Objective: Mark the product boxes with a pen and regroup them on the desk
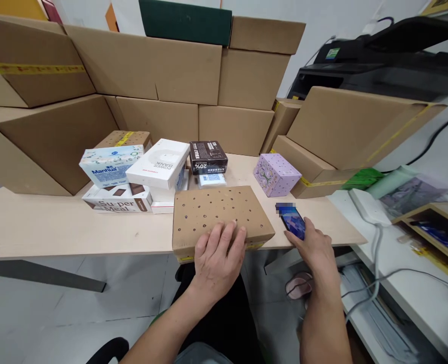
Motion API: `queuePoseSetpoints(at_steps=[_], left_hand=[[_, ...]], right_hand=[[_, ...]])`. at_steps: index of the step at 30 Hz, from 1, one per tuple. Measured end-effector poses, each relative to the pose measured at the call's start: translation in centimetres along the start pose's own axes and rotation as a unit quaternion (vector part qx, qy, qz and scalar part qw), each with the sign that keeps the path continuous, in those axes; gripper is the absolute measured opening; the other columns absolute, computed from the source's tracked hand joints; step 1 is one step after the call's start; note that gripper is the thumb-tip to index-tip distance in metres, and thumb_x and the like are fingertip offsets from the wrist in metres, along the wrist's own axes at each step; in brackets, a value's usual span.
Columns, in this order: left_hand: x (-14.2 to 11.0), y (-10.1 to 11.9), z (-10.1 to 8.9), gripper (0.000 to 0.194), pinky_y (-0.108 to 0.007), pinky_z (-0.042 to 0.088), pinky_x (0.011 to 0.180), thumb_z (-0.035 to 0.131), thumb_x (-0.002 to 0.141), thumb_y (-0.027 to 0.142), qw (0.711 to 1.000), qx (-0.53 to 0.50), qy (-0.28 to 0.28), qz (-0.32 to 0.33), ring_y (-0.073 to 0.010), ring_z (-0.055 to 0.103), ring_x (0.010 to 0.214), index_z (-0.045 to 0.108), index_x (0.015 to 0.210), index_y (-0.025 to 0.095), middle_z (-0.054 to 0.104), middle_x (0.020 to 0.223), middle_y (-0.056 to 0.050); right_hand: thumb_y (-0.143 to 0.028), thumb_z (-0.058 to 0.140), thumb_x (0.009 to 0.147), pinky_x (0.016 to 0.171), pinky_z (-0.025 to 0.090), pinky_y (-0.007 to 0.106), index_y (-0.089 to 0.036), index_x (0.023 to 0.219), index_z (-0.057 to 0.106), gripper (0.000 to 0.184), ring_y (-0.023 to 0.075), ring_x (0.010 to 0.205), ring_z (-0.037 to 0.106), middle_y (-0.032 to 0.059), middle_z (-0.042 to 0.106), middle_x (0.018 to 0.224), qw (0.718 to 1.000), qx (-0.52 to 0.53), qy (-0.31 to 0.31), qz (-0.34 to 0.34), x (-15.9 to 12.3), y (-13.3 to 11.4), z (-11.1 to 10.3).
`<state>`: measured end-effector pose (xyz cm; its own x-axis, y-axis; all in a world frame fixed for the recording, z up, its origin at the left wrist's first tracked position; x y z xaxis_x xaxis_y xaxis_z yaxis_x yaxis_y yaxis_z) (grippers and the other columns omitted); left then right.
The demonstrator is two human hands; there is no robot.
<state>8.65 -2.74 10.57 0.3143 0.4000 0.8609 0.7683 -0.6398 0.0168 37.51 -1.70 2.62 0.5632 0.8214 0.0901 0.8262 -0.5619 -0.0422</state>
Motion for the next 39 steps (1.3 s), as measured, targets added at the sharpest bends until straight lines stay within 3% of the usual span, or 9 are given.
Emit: queuePoseSetpoints(at_steps=[9, 15, 18, 21, 25, 28, 30, 34, 39], left_hand=[[0.1, 0.0, -0.5, 0.031, -0.037, 0.036, 0.094, 0.066, 0.088, 0.020, 1.000, -0.009, -0.022, -0.001, -0.0249, 0.066, 0.111, 0.067, 0.118, 0.021, 0.074, 0.119, -0.006], [0.2, -0.1, -1.0, 0.033, -0.040, 0.039, 0.099, 0.067, 0.087, 0.018, 0.999, -0.045, -0.017, -0.025, -0.0281, 0.063, 0.118, 0.065, 0.120, 0.020, 0.071, 0.123, -0.009], [0.1, 0.0, -2.4, 0.039, -0.043, 0.046, 0.102, 0.065, 0.086, 0.012, 0.985, -0.170, 0.021, -0.032, -0.0285, 0.060, 0.122, 0.062, 0.124, 0.019, 0.069, 0.123, -0.014], [-0.5, -0.2, -2.4, 0.043, -0.035, 0.055, 0.093, 0.059, 0.090, 0.012, 0.913, -0.393, -0.033, -0.102, -0.0211, 0.066, 0.110, 0.055, 0.132, 0.020, 0.069, 0.118, -0.012], [-2.3, 0.8, -0.1, 0.044, -0.038, 0.054, 0.101, 0.047, 0.100, 0.031, 0.719, -0.615, -0.182, -0.267, -0.0218, 0.064, 0.115, 0.047, 0.144, 0.024, 0.065, 0.130, -0.012], [-2.8, 1.4, 0.8, 0.046, -0.040, 0.047, 0.108, 0.048, 0.099, 0.042, 0.620, -0.689, -0.183, -0.327, -0.0233, 0.060, 0.122, 0.048, 0.143, 0.026, 0.061, 0.136, -0.010], [-2.9, 1.2, 1.2, 0.047, -0.036, 0.049, 0.104, 0.054, 0.097, 0.044, 0.592, -0.705, -0.162, -0.354, -0.0207, 0.062, 0.114, 0.050, 0.140, 0.027, 0.064, 0.126, -0.008], [-2.8, 0.6, 1.8, 0.044, -0.026, 0.052, 0.084, 0.066, 0.089, 0.043, 0.583, -0.687, -0.137, -0.410, -0.0135, 0.060, 0.083, 0.057, 0.127, 0.024, 0.066, 0.093, -0.002], [-2.9, 0.4, 2.6, 0.038, -0.024, 0.050, 0.077, 0.073, 0.084, 0.040, 0.573, -0.676, -0.115, -0.450, -0.0110, 0.058, 0.075, 0.058, 0.114, 0.021, 0.066, 0.091, -0.002]], right_hand=[[-0.060, 0.056, 0.082, 0.084, 0.051, 0.048, -0.006, 0.148, 0.040, 0.087, 0.0396, 0.100, 0.069, 0.0234, 0.071, 0.113, 0.984, 0.159, 0.060, 0.054, -2.1, 1.1, -1.1], [-0.063, 0.068, 0.073, 0.098, 0.049, 0.048, -0.020, 0.147, 0.043, 0.089, 0.0326, 0.114, 0.065, 0.0150, 0.068, 0.125, 0.911, 0.356, 0.206, 0.041, -7.5, 0.7, -4.5], [-0.057, 0.073, 0.074, 0.100, 0.049, 0.047, -0.022, 0.148, 0.042, 0.087, 0.0295, 0.116, 0.063, 0.0142, 0.064, 0.130, 0.877, 0.408, 0.254, -0.004, -10.3, -1.6, -6.3], [-0.051, 0.073, 0.077, 0.100, 0.050, 0.047, -0.022, 0.149, 0.040, 0.084, 0.0290, 0.119, 0.061, 0.0147, 0.061, 0.133, 0.863, 0.423, 0.270, -0.063, -12.4, -4.5, -7.3], [-0.043, 0.075, 0.079, 0.098, 0.052, 0.048, -0.022, 0.148, 0.040, 0.080, 0.0293, 0.120, 0.059, 0.0154, 0.061, 0.131, 0.857, 0.402, 0.293, -0.137, -14.0, -7.9, -8.2], [-0.041, 0.073, 0.082, 0.093, 0.055, 0.048, -0.022, 0.149, 0.039, 0.077, 0.0294, 0.118, 0.059, 0.0152, 0.062, 0.126, 0.853, 0.372, 0.320, -0.179, -14.7, -9.7, -8.6], [-0.040, 0.073, 0.083, 0.091, 0.056, 0.048, -0.023, 0.150, 0.037, 0.078, 0.0295, 0.117, 0.059, 0.0153, 0.061, 0.126, 0.851, 0.364, 0.328, -0.190, -14.8, -10.5, -8.4], [-0.039, 0.075, 0.082, 0.091, 0.055, 0.050, -0.023, 0.153, 0.033, 0.084, 0.0310, 0.118, 0.056, 0.0167, 0.059, 0.130, 0.846, 0.360, 0.343, -0.192, -14.9, -11.5, -7.7], [-0.036, 0.075, 0.082, 0.091, 0.054, 0.052, -0.022, 0.154, 0.030, 0.085, 0.0322, 0.117, 0.055, 0.0179, 0.059, 0.128, 0.839, 0.345, 0.367, -0.205, -15.3, -12.0, -7.7]])
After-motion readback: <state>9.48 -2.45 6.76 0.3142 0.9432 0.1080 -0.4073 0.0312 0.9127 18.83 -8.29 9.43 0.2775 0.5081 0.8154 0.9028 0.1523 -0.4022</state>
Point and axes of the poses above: each hand's wrist, its own x-axis towards the middle knuckle, its own z-axis out of the palm, y = z × x, the point moved 7 cm from there along x, towards the middle knuckle
